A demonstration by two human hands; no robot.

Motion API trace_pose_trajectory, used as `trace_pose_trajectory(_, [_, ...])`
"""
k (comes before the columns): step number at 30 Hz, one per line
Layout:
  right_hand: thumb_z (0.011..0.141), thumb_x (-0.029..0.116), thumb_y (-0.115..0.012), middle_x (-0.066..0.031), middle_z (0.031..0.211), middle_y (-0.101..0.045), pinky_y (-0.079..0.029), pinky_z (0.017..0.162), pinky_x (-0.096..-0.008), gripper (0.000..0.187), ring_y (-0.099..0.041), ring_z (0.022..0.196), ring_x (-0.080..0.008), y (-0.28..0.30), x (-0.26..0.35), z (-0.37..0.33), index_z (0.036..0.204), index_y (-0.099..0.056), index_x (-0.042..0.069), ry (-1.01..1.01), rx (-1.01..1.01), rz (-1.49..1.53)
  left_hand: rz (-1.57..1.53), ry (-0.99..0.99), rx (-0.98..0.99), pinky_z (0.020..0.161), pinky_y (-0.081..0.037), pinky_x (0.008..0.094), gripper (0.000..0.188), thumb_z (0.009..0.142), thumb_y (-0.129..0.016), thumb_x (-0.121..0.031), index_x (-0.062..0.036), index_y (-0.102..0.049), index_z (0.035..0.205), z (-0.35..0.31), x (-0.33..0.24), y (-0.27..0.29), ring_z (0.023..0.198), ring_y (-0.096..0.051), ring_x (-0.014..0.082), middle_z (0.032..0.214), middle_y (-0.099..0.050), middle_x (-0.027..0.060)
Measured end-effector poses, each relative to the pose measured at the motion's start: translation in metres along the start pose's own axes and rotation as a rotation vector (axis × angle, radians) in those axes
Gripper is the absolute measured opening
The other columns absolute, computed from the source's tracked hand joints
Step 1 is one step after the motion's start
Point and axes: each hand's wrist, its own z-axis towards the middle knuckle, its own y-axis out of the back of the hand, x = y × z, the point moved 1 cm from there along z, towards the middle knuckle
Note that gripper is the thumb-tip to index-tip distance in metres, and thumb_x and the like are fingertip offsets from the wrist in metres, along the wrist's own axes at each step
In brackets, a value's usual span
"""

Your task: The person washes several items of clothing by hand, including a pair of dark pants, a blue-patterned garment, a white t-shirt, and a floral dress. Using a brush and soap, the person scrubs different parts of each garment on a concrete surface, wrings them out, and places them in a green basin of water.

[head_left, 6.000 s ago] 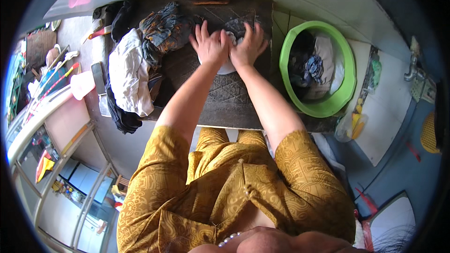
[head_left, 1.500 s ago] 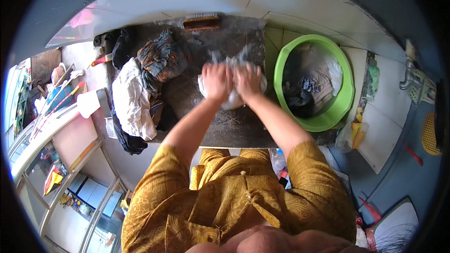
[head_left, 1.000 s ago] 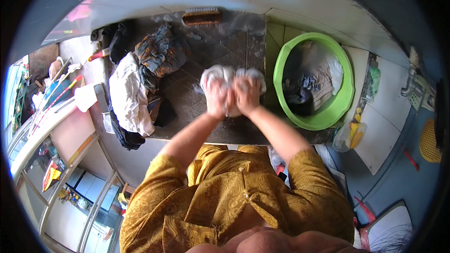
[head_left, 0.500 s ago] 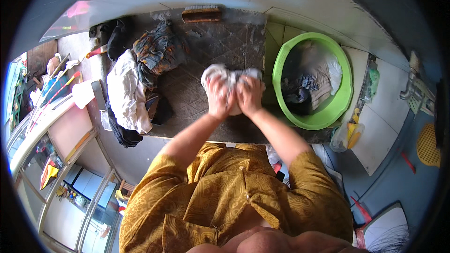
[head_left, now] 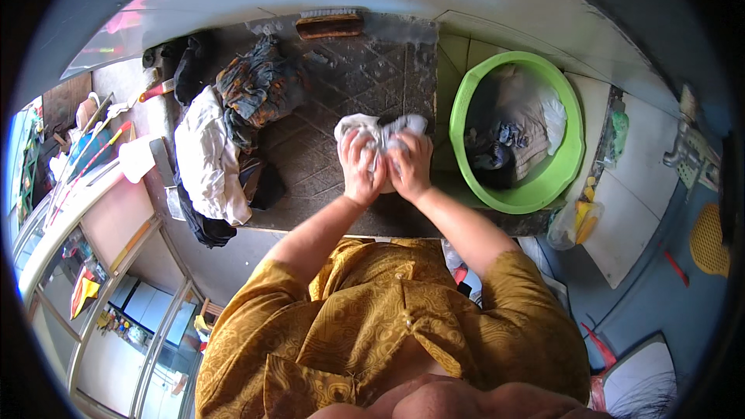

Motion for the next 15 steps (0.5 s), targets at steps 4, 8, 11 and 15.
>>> trace_pose_trajectory(4, [0.082,0.028,-0.07,0.002,0.105,-0.065,-0.037,0.09,-0.046,0.019,-0.057,0.102,-0.0226,-0.033,-0.052,0.101,0.097,-0.069,0.017,-0.217,-0.054,-0.154,0.14,0.084,-0.088,0.099,-0.038,0.0505,0.019,0.089,-0.06,-0.025,-0.0072,-0.061,0.083,0.122,-0.006,-0.005,0.096,-0.056,0.034,0.09,-0.062,0.013])
trace_pose_trajectory(8, [0.084,0.031,-0.07,-0.0003,0.114,-0.064,-0.034,0.099,-0.0536,0.019,-0.056,0.114,-0.0264,-0.035,-0.046,0.115,0.097,-0.068,0.018,-0.306,-0.153,-0.219,0.272,0.204,-0.168,0.109,-0.024,0.0633,0.028,0.091,-0.061,-0.038,-0.0143,-0.068,0.104,0.123,-0.003,-0.011,0.132,-0.041,0.0349,0.133,-0.054,0.01])
trace_pose_trajectory(11, [0.082,0.023,-0.071,-0.0118,0.124,-0.06,-0.035,0.105,-0.0542,0.025,-0.052,0.121,-0.0358,-0.003,-0.006,0.074,0.101,-0.063,0.01,-0.272,-0.127,0.139,0.08,0.28,-0.083,0.109,-0.015,0.0735,0.032,0.09,-0.065,-0.038,-0.0157,-0.068,0.114,0.063,-0.008,0.001,0.143,-0.026,0.0445,0.149,-0.039,0.0158])
trace_pose_trajectory(15, [0.082,0.015,-0.066,-0.0152,0.11,-0.061,-0.041,0.101,-0.0492,0.01,-0.056,0.114,-0.038,0.015,0.02,0.005,0.086,-0.061,0.007,-0.035,-0.034,0.061,-0.06,-0.038,-0.058,0.105,-0.032,0.0587,0.027,0.085,-0.066,-0.023,-0.0059,-0.068,0.106,0.01,-0.01,-0.002,0.125,-0.043,0.0437,0.125,-0.052,0.0201])
